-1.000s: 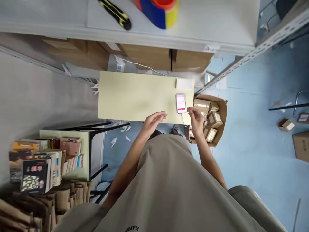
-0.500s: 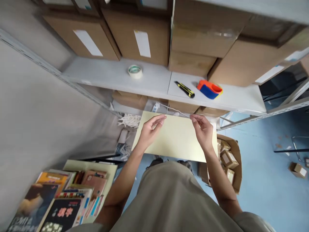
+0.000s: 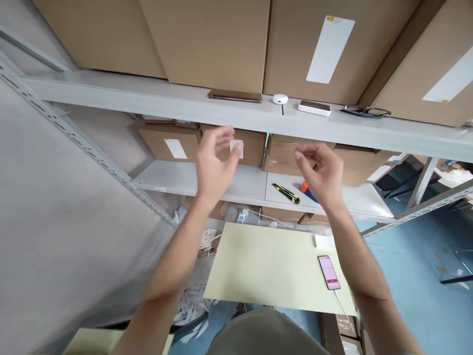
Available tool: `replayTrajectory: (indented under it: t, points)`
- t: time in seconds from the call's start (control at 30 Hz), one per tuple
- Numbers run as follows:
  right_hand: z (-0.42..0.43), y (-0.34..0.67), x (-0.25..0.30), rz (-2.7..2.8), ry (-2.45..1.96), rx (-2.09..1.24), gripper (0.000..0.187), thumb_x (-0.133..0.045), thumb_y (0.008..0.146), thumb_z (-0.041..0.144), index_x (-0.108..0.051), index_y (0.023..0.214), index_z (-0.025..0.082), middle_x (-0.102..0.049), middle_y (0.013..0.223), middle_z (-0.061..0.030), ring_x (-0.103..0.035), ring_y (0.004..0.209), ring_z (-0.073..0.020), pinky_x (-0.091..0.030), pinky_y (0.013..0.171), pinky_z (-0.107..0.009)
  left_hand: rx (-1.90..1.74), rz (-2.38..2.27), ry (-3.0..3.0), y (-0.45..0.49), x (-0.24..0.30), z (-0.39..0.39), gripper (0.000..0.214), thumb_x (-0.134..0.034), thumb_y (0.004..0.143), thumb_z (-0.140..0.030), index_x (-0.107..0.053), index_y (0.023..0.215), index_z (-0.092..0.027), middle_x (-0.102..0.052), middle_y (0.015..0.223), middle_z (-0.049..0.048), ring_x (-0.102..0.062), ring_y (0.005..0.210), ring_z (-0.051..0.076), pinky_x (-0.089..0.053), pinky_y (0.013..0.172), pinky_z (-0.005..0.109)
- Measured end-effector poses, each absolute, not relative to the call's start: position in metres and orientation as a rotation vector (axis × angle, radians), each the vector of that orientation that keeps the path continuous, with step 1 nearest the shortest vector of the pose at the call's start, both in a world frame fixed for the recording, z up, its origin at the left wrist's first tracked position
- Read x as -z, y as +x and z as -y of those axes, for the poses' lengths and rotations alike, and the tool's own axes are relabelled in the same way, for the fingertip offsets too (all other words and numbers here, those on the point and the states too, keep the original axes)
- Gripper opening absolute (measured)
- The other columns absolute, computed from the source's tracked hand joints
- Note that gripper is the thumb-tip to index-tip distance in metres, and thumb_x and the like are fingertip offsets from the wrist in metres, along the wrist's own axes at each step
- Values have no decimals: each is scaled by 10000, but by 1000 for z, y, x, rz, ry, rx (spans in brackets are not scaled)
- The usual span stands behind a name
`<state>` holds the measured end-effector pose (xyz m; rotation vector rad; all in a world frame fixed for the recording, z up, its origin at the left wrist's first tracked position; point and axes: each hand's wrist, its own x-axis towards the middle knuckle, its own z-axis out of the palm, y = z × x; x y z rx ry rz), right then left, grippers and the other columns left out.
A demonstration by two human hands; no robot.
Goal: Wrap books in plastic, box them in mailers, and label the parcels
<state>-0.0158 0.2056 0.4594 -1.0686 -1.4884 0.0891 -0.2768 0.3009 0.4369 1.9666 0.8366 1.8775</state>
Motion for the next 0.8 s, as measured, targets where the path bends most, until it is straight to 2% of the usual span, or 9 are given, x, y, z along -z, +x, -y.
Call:
replayTrajectory:
  t: [0.1,0.2,0.27,0.33,0.43,0.5,0.63,0.8]
  points:
    - [-235,-15,-487,1563,-1004,-22,254,-790,1112,529,-814,1155,280,-877,1185,-76,-854,1123,-260,-718,1093,-469,-1972,-906,2021,-298,-468,-353,539,-912,1024,-619,-690,1436,-350,-768,1485,61,-737,1446,322,-636,1259,569]
    - [-263,-20,-507,1636,-979,24,262,-764,1126,555,-799,1153,297,-873,1201,-70,-836,1139,-268,-708,1107,-484,-1917,-973,2080,-319,-498,-398,696,-1036,919,-598,-674,1458,-349,-762,1501,21,-687,1498,321,-547,1354,665]
    - [-284,-25,-518,1697,-988,49,211,-768,1125,527,-788,1129,317,-876,1200,-66,-827,1121,-267,-701,1109,-480,-1821,-1010,2113,-326,-517,-418,783,-1121,821,-545,-691,1445,-350,-779,1508,-10,-683,1495,306,-493,1406,691]
    - [-311,-29,-529,1761,-1021,68,155,-789,1109,481,-779,1100,327,-879,1192,-63,-820,1095,-273,-695,1103,-484,-1687,-1032,2165,-325,-538,-430,808,-1175,745,-430,-728,1413,-346,-809,1494,-31,-696,1477,290,-470,1438,677]
    - [-359,-33,-545,1832,-1104,83,145,-845,1055,447,-769,1046,324,-873,1131,-62,-808,1086,-311,-681,1091,-524,-1433,-1107,2314,-313,-569,-436,755,-1120,769,-157,-777,1429,-286,-826,1514,-7,-729,1461,289,-507,1412,654]
    - [-391,-36,-554,1852,-1169,93,166,-881,1012,427,-756,985,320,-864,1073,-68,-799,1107,-341,-661,1097,-548,-1248,-1202,2393,-302,-584,-440,744,-1060,791,-47,-795,1461,-233,-823,1537,23,-746,1467,295,-532,1389,633]
    - [-436,-42,-561,1849,-1308,110,159,-864,973,348,-718,920,318,-865,1055,-84,-783,1133,-360,-629,1097,-549,-1074,-1271,2375,-292,-594,-463,704,-1097,765,-112,-833,1406,-232,-841,1506,20,-774,1407,278,-526,1390,623]
    - [-444,-45,-555,1824,-1358,115,151,-855,937,278,-706,936,303,-862,1062,-68,-791,1106,-324,-631,1070,-488,-1013,-1192,2138,-303,-589,-502,728,-1228,573,-174,-845,1193,-181,-916,1217,9,-786,1162,250,-469,1399,747]
